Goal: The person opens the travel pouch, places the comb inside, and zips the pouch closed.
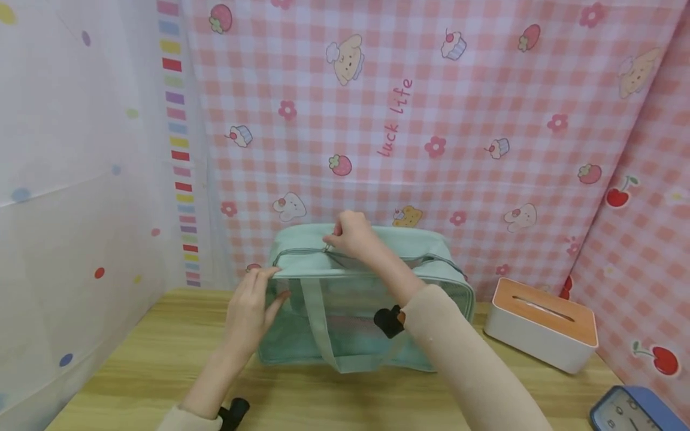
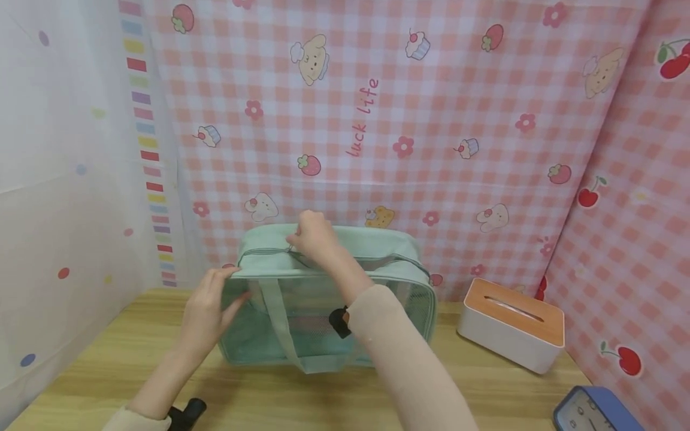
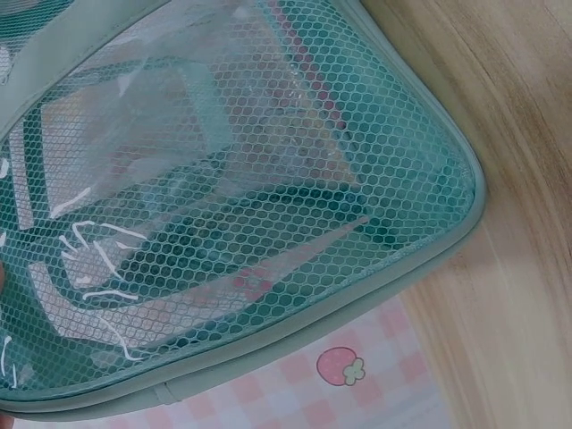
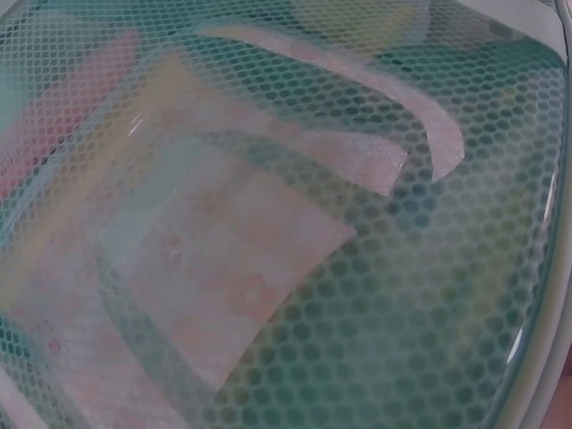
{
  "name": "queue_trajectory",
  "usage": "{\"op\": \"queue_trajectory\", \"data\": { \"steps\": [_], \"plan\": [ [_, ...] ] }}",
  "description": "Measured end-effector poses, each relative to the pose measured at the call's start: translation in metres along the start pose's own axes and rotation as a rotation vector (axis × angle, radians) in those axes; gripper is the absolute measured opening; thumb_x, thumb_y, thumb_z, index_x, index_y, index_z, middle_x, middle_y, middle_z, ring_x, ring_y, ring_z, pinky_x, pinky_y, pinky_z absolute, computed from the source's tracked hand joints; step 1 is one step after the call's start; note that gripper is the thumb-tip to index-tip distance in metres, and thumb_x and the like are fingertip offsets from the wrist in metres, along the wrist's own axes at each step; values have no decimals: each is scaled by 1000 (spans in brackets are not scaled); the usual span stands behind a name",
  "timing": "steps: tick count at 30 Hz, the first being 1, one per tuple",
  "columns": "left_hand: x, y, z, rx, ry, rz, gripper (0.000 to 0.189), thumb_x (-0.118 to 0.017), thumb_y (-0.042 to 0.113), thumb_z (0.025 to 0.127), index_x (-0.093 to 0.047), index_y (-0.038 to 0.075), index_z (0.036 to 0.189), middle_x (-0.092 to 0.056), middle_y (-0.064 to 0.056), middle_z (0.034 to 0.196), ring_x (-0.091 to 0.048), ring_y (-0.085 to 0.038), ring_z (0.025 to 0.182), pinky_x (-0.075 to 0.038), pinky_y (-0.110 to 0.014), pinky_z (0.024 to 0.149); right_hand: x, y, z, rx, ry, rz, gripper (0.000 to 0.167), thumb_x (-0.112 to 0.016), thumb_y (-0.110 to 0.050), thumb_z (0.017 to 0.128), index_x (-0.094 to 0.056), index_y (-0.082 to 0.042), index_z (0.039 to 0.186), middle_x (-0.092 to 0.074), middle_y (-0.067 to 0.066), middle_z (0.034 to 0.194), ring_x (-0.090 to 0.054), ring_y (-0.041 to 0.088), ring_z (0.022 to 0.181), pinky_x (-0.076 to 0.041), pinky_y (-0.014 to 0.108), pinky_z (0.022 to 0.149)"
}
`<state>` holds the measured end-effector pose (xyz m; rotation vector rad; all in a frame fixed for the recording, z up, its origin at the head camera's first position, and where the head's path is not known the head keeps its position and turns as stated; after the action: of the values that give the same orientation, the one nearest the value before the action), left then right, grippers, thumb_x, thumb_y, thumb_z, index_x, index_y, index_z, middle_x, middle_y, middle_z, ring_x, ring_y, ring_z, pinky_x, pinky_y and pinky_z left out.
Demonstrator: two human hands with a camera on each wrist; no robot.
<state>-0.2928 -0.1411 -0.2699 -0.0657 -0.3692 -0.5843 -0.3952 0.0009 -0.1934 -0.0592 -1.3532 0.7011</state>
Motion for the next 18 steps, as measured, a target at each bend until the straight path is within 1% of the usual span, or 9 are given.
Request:
{"op": "queue_trajectory", "data": {
  "steps": [2, 5, 7, 13, 18],
  "plan": [
    [0, 0, 0, -2, -2, 2, 56, -84, 6, 58, -54, -3, 105, -55, -14, 86, -56, -25, 75, -50, -35, 64, 1, 3, -1, -4, -5, 4, 47, -63, -21, 87, -37, -12, 49, -29, -4, 45, -27, 8, 40, -26, 19, 41],
    [0, 0, 0, -3, -3, 1, 56, -84, 6, 58, -54, -3, 105, -56, -14, 87, -56, -25, 75, -50, -35, 65, 4, 9, -3, -15, -3, 12, 42, -64, -20, 86, -41, -12, 52, -34, -3, 47, -30, 8, 42, -28, 18, 42],
    [-1, 0, 0, -2, 1, -3, 56, -84, 6, 59, -54, -3, 105, -56, -14, 87, -57, -25, 76, -50, -35, 66, 7, 13, -5, -12, 2, 11, 41, -64, -19, 86, -41, -11, 52, -34, -3, 47, -30, 8, 42, -29, 19, 43],
    [-1, 0, 0, 9, 5, -8, 56, -84, 6, 59, -54, -3, 106, -56, -14, 88, -57, -26, 77, -50, -35, 66, 15, 23, -11, 12, 14, -5, 46, -64, -18, 86, -38, -12, 49, -28, -4, 43, -26, 8, 40, -27, 19, 43],
    [-2, 0, 0, 11, -7, 6, 57, -83, 6, 59, -54, -3, 107, -55, -14, 89, -57, -27, 79, -50, -36, 67, 22, 32, -17, -9, 33, -19, 46, -63, -19, 87, -37, -12, 50, -26, -4, 44, -26, 8, 39, -26, 20, 42]
  ]
}}
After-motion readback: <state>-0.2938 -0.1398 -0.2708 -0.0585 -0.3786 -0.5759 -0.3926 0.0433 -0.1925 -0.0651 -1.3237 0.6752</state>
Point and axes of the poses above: each hand's wrist, its own z-axis towards the middle knuckle, its own x-axis out of the back of the hand, y = z × x, the point moved 8 cm from there along z, towards the middle knuckle
